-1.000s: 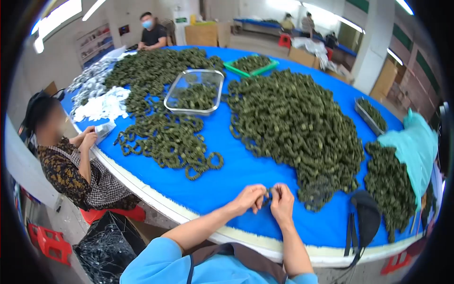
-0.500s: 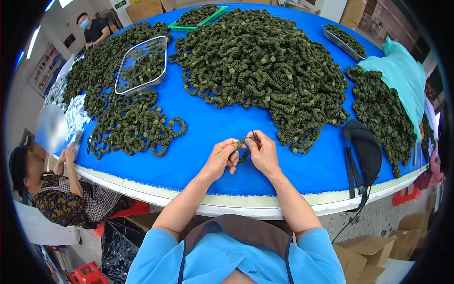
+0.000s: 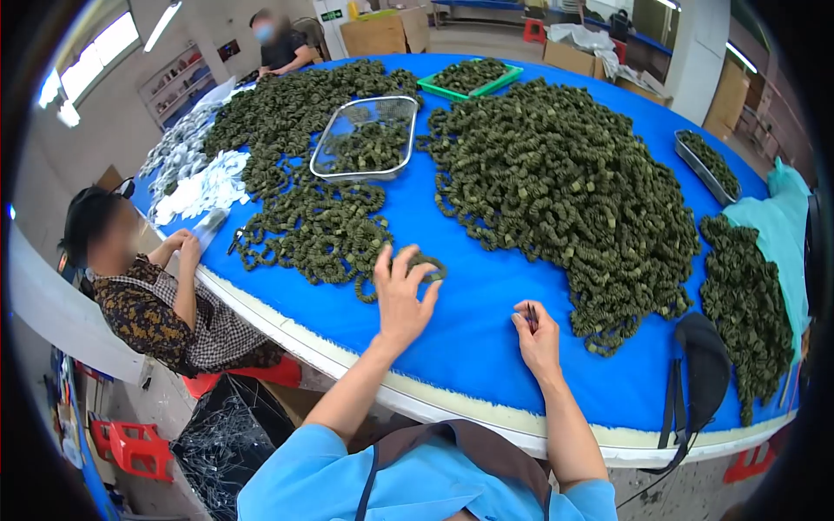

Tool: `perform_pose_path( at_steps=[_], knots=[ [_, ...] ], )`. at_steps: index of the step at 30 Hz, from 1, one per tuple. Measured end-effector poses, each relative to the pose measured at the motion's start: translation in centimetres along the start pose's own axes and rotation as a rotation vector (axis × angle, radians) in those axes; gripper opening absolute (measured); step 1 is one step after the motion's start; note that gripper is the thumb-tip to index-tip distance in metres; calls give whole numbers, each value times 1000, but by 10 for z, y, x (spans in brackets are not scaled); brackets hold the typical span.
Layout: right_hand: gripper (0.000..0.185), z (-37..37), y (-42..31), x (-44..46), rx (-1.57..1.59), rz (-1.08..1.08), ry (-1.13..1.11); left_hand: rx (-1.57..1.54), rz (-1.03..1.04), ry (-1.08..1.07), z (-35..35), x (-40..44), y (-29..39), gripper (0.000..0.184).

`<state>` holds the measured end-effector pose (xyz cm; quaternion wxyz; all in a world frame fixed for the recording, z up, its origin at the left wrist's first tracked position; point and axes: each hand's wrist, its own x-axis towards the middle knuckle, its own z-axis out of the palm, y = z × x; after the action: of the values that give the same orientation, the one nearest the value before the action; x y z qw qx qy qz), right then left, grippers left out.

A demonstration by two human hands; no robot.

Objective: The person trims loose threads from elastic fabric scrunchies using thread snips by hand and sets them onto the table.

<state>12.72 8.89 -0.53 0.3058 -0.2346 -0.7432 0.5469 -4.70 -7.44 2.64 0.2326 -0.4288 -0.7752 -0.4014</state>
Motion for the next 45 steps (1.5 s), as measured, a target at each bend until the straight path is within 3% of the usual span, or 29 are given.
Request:
perform_pose_path(
  at_steps=[2, 8, 12, 18, 28, 33, 37, 42, 45],
  knots=[
    [14, 1, 3, 0, -5, 35, -7, 421, -124, -169, -2, 0, -22, 39],
    [15, 3, 0, -4, -75, -40, -58, 563, -145, -213, 20, 2, -108, 53],
    [14, -2, -4, -2, -125, 42, -74, 671, -206, -163, 33, 17, -127, 58],
    [15, -2, -7, -3, -138, 65, -108, 676, -278, -157, 28, 35, -160, 60],
    [12, -2, 4, -4, -213, -102, -117, 722, -435, -250, 6, 65, -228, 68],
    [13, -4, 6, -2, -231, -87, -100, 679, -499, -305, -2, 86, -253, 67],
    [14, -4, 1, -2, -215, -18, -109, 631, -675, -408, -14, 104, -252, 61],
    [14, -1, 4, -3, -230, -74, -91, 744, -582, -497, -6, 108, -206, 54],
    [15, -3, 1, -3, -264, -37, -71, 701, -327, -420, 25, 93, -180, 48]
  ],
)
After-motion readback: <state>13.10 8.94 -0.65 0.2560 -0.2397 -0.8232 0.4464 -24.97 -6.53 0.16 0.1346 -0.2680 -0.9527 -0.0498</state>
